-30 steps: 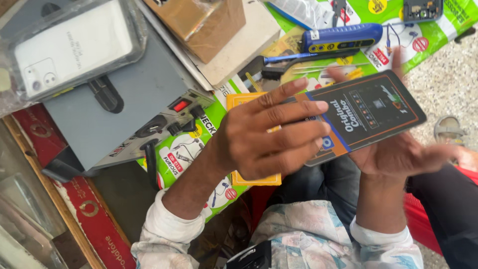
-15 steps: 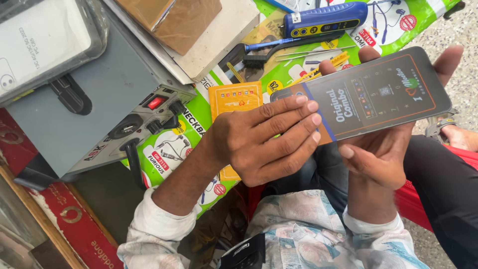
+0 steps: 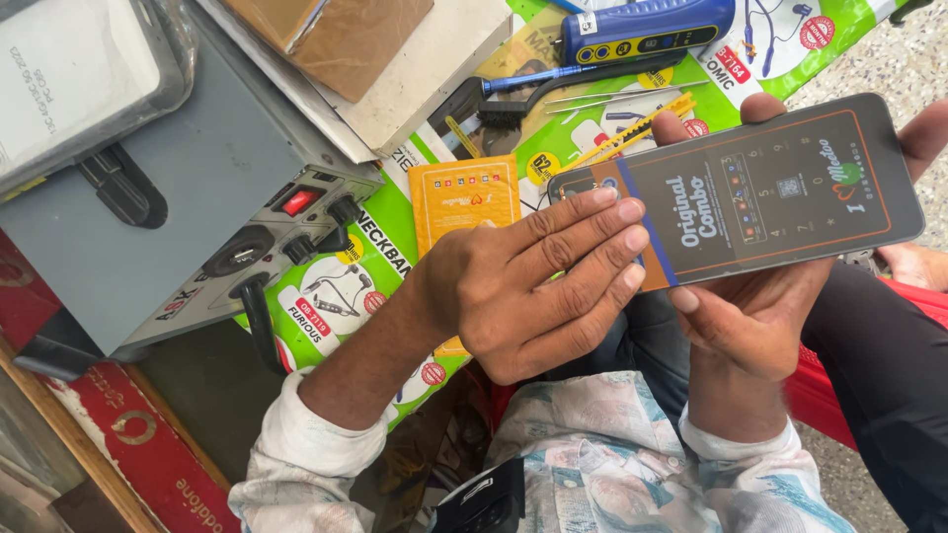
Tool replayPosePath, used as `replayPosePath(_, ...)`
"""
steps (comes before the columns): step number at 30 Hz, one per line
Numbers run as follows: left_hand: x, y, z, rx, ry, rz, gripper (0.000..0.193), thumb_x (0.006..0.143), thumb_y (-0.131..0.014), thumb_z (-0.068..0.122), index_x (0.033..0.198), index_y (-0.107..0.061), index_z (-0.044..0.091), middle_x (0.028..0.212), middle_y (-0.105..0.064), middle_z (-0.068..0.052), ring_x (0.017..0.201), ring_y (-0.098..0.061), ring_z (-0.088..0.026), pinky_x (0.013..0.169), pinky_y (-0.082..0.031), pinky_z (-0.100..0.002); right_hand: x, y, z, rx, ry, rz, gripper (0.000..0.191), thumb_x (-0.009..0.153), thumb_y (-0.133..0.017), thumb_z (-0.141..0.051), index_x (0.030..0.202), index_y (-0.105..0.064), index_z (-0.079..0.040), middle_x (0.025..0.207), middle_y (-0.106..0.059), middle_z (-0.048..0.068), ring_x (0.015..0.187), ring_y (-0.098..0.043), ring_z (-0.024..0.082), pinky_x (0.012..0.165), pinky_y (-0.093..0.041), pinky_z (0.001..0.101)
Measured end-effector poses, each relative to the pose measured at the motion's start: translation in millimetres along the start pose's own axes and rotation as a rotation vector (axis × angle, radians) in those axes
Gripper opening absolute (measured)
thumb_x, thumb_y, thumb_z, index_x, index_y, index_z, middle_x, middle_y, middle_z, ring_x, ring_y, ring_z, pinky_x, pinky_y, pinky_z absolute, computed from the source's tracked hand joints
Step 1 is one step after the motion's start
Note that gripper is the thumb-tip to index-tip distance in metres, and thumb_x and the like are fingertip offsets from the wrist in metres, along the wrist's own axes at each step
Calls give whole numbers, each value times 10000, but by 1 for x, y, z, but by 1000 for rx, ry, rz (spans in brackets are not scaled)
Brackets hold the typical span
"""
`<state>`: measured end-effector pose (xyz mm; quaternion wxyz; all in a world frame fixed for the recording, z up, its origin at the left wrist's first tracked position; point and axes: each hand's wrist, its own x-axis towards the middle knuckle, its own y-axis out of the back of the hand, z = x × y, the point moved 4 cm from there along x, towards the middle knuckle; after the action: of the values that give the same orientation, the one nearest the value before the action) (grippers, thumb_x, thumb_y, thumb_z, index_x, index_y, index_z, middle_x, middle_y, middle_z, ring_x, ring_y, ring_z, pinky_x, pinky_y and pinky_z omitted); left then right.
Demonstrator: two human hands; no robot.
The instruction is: The person is repairing a smartphone. They are seen handling the phone's internal components, including the motherboard and battery, and using tools to manipulate them.
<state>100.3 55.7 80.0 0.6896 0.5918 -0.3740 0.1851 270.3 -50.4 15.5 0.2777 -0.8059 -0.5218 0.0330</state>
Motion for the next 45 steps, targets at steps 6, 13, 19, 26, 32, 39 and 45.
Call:
replayPosePath(6,2,1,3,-1,-13,13,195,956,-647,-11,1099,-662,-142,1178,-684,-321,1185,-688,-453,1076,-566,-574,-4,-7,-5,46,15,57,951,788,-734,77,1616,-274,-6,1597,-329,181,1475,-436,441,1226,-484,510)
replayPosePath(13,2,1,5,-36,-34,22,180,957,-641,-21,1085,-661,-146,1174,-681,-326,1189,-682,-467,1078,-562,-590,-8,-8,-10,-13,21,85,967,773,-711,76,1628,-268,-4,1613,-323,169,1477,-463,448,1238,-472,488)
replayPosePath(19,1,0,6,-23,-44,22,169,982,-641,-17,1089,-660,-146,1183,-676,-327,1199,-677,-467,1085,-559,-590,-10,-7,-10,-21,21,94,961,777,-719,61,1627,-273,22,1611,-320,168,1472,-465,440,1232,-472,480)
replayPosePath(26,2,2,9,-19,-73,16,132,996,-645,-22,1043,-678,-142,1177,-677,-317,1190,-682,-468,1080,-568,-582,-20,-8,-11,-37,31,130,995,826,-780,52,1628,-195,-10,1645,-261,151,1493,-454,425,1245,-462,470)
replayPosePath(32,4,4,11,14,-128,33,86,1032,-650,-52,998,-676,-127,1179,-679,-295,1187,-691,-457,1080,-579,-568,-24,-13,-16,-44,40,179,1075,794,-779,48,1647,-129,-20,1668,-211,124,1503,-422,413,1229,-466,448)
replayPosePath(39,10,9,14,22,-141,55,59,1031,-656,-29,999,-683,-71,1134,-708,-239,1168,-703,-404,1088,-567,-522,-53,16,-7,-144,-15,179,1149,813,-817,0,1668,-55,-95,1632,-340,261,1474,-444,310,1206,-475,365)
replayPosePath(45,11,11,16,300,-301,193,237,991,-523,-19,999,-759,-42,1123,-746,-121,1136,-717,-257,1150,-481,-384,-18,30,-19,-21,-422,-23,1197,844,-801,25,1687,10,-230,1706,-244,139,1401,-485,232,1020,-540,335)
